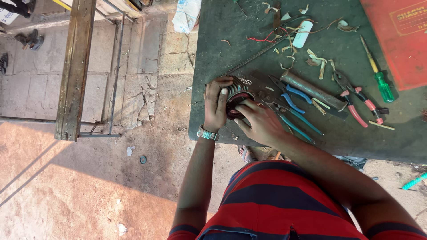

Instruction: The person uses pliers and a screwdriver to remove and adjust copper windings inside a cylindrical electrical component. Another person assists by using a hammer to tap the component while the first person holds it steady. The person then uses pliers to pull and trim the copper wires.

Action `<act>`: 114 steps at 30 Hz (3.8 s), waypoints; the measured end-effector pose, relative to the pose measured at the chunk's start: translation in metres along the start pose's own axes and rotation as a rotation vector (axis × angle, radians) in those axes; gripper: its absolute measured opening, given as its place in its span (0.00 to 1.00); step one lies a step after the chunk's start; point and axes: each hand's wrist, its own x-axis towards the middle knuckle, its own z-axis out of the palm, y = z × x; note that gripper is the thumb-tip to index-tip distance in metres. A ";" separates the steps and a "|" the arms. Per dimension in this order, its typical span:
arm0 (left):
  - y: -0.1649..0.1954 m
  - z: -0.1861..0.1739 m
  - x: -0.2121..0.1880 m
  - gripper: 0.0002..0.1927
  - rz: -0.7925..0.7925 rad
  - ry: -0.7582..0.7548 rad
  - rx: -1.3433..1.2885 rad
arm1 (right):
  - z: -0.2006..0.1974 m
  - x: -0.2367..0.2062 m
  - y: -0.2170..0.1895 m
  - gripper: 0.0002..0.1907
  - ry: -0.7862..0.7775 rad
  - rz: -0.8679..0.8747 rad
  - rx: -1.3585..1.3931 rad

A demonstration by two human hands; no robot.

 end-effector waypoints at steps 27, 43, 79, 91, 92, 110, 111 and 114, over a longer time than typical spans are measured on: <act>-0.003 0.009 -0.015 0.13 -0.063 0.043 0.013 | 0.008 0.005 0.004 0.14 -0.067 0.127 0.223; 0.037 0.017 -0.011 0.19 0.006 0.036 0.302 | -0.024 0.026 0.016 0.15 -0.439 0.070 -0.233; 0.012 -0.001 -0.049 0.34 0.054 -0.103 0.310 | 0.009 -0.029 0.014 0.15 -0.015 -0.157 -0.179; 0.022 0.007 -0.047 0.27 -0.017 -0.061 0.383 | 0.005 -0.021 0.020 0.11 0.035 -0.173 -0.065; 0.023 0.009 -0.043 0.26 -0.012 -0.053 0.381 | 0.001 -0.019 0.022 0.11 0.009 -0.166 -0.037; -0.025 0.002 0.018 0.19 -0.170 -0.043 0.194 | -0.027 -0.037 0.075 0.14 0.156 0.274 0.261; -0.025 0.000 0.020 0.21 -0.177 -0.081 0.188 | -0.025 -0.040 0.077 0.15 0.150 0.221 0.207; -0.022 -0.006 0.025 0.36 -0.076 -0.178 0.237 | -0.020 -0.057 0.080 0.21 0.102 0.100 -0.018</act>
